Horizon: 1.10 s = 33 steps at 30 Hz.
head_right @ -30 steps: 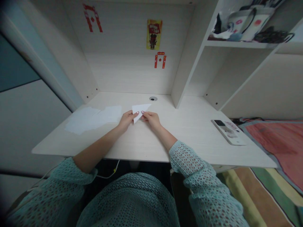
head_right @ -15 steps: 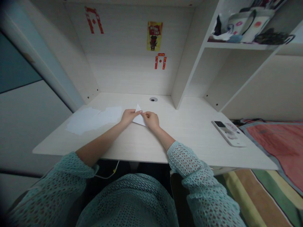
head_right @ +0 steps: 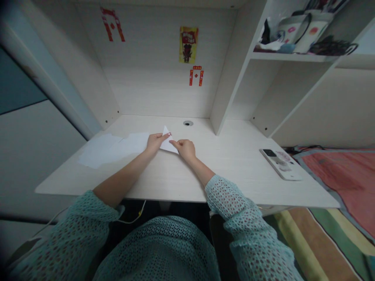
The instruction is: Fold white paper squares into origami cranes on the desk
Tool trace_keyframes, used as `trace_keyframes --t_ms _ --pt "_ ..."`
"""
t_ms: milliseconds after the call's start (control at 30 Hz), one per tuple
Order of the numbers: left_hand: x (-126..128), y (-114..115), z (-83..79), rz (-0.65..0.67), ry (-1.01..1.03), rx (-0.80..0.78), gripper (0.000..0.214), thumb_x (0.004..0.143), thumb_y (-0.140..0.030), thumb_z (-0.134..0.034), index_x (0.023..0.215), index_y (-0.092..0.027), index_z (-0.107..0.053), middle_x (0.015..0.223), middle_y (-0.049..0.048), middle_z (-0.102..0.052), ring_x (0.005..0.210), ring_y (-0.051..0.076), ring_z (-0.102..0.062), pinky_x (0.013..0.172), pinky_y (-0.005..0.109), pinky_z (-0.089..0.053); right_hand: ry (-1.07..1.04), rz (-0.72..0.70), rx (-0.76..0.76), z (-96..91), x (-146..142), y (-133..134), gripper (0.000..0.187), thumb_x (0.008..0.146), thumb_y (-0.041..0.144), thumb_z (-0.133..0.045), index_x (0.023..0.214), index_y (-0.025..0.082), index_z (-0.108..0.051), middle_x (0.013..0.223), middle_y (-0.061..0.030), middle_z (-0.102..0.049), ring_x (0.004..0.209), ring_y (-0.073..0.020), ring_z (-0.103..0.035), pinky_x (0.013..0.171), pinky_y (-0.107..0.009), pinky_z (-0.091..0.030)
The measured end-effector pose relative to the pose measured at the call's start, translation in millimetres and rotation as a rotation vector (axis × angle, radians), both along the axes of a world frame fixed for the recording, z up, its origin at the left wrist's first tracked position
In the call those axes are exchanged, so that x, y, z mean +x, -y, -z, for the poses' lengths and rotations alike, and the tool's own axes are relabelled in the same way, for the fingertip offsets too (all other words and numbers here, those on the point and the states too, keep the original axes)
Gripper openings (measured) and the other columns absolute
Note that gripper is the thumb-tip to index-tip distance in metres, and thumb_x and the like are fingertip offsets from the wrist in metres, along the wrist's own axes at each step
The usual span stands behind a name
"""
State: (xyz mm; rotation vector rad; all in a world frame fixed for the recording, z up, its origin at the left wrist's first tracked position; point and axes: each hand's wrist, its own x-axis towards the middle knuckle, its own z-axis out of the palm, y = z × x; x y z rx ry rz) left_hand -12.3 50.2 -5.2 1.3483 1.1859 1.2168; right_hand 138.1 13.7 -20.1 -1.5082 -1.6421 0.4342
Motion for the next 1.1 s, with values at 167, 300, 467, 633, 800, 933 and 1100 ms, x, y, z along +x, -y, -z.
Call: trace_keyframes --t_ms 167,300,467,633,800,933,1100 --pt "-4 -8 8.1 -0.057 -0.025 0.062 0.045 0.058 -0.057 -0.07 0.069 -0.013 -0.07 0.057 0.0016 -0.058 0.052 0.012 -0.047 0.047 0.022 -0.028 -0.019 -0.072 -0.063 -1.3 0 1 0.06 0.071 0.073 -0.046 0.046 0.019 -0.052 0.042 0.0008 -0.048 0.042 -0.0101 -0.038 0.047 -0.026 -0.027" --pt "-7 -12 5.5 -0.07 -0.033 0.09 0.045 0.059 -0.057 -0.069 0.069 -0.013 -0.069 0.057 0.0022 -0.058 0.053 0.013 -0.049 0.046 0.022 -0.028 -0.031 -0.085 -0.084 -2.3 1 1 0.058 0.071 0.071 -0.048 0.051 0.018 -0.059 0.045 -0.0013 -0.055 0.041 -0.0103 -0.041 0.046 -0.026 -0.027" --pt "-11 -12 0.3 -0.112 -0.009 0.09 0.043 0.059 -0.056 -0.07 0.067 -0.014 -0.068 0.057 0.0018 -0.058 0.052 0.012 -0.049 0.047 0.022 -0.03 0.0 -0.16 -0.138 -5.9 3 4 0.052 0.074 0.064 -0.052 0.055 0.018 -0.065 0.051 -0.0036 -0.063 0.043 -0.011 -0.046 0.048 -0.026 -0.031" --pt "-11 -13 2.6 -0.111 -0.019 0.075 0.043 0.058 -0.056 -0.071 0.067 -0.014 -0.068 0.057 0.0013 -0.058 0.051 0.011 -0.048 0.047 0.022 -0.029 0.171 -0.158 -0.057 -11.1 6 7 0.052 0.081 0.059 -0.049 0.048 0.02 -0.061 0.046 -0.0027 -0.059 0.043 -0.0115 -0.046 0.054 -0.028 -0.031" --pt "-9 -12 7.9 -0.063 0.077 -0.006 0.044 0.056 -0.055 -0.072 0.066 -0.013 -0.067 0.058 0.0024 -0.059 0.053 0.012 -0.05 0.048 0.023 -0.032 0.233 -0.259 -0.034 -12.5 15 6 0.052 0.084 0.056 -0.047 0.047 0.021 -0.056 0.047 -0.001 -0.058 0.045 -0.0114 -0.045 0.057 -0.028 -0.03" --pt "-10 -11 9.0 -0.051 0.176 -0.034 0.045 0.054 -0.055 -0.074 0.064 -0.012 -0.065 0.061 0.0043 -0.062 0.055 0.013 -0.052 0.05 0.023 -0.035 0.2 -0.34 -0.028 -14.6 23 2 0.043 0.085 0.051 -0.048 0.056 0.021 -0.059 0.056 -0.0005 -0.063 0.052 -0.0121 -0.049 0.06 -0.027 -0.031" --pt "-10 -11 8.5 -0.057 0.236 -0.044 0.047 0.051 -0.055 -0.077 0.064 -0.012 -0.064 0.064 0.0061 -0.064 0.058 0.014 -0.054 0.052 0.024 -0.038 0.216 -0.306 -0.031 -14.8 30 -2 0.04 0.083 0.052 -0.051 0.057 0.022 -0.058 0.055 -0.0007 -0.061 0.054 -0.0135 -0.048 0.061 -0.028 -0.031"
